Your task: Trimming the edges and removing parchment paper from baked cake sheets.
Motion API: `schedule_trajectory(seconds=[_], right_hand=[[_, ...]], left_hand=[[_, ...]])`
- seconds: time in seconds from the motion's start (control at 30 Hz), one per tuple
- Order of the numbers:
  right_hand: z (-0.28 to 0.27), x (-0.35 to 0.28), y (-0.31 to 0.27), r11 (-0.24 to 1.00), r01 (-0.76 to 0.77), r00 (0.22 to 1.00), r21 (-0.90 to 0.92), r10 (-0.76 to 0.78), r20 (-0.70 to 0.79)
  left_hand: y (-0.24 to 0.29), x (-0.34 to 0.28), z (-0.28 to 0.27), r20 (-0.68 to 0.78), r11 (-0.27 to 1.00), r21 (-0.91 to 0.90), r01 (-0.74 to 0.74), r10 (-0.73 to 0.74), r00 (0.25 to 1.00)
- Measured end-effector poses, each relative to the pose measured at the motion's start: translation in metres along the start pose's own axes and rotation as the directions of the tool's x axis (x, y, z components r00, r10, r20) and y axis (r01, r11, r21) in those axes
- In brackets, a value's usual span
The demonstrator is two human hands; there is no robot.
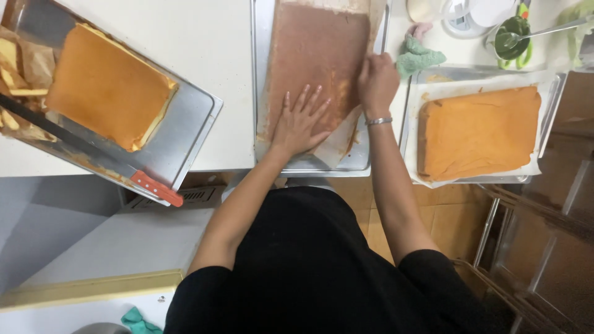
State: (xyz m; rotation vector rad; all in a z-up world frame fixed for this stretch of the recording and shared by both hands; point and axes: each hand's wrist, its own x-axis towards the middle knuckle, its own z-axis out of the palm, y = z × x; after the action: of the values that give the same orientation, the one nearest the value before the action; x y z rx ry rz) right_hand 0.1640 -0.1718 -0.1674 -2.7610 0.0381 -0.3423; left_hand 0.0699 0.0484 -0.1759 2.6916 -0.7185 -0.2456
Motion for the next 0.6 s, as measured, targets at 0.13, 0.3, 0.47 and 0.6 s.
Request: schedule_trajectory(seconds=[0.13, 0.3, 0.47, 0.6], right_hand=[[-0.010, -0.009, -0.037, 0.995, 0.101, 0.994, 0.014, -0.102, 0.036], [-0.021, -0.025, -0.075, 0.953, 0.302, 0.950, 0.003, -0.302, 0.078], [-0.046, -0.037, -0.114, 0.926, 0.363, 0.925, 0.107, -0.372, 0.074], [-0.066, -0.044, -0.143, 0.900, 0.386, 0.912, 0.203, -0.405, 0.060]], left_hand=[[0.000, 0.005, 0.004, -0.009, 0.999, 0.041, -0.013, 0.013, 1.000], [-0.002, 0.006, 0.008, 0.046, 0.999, -0.052, 0.017, -0.015, 0.999], [-0.004, 0.008, 0.010, 0.104, 0.998, 0.068, -0.010, 0.003, 0.995], [-0.008, 0.003, 0.023, -0.016, 0.999, -0.019, -0.031, 0.031, 0.999]])
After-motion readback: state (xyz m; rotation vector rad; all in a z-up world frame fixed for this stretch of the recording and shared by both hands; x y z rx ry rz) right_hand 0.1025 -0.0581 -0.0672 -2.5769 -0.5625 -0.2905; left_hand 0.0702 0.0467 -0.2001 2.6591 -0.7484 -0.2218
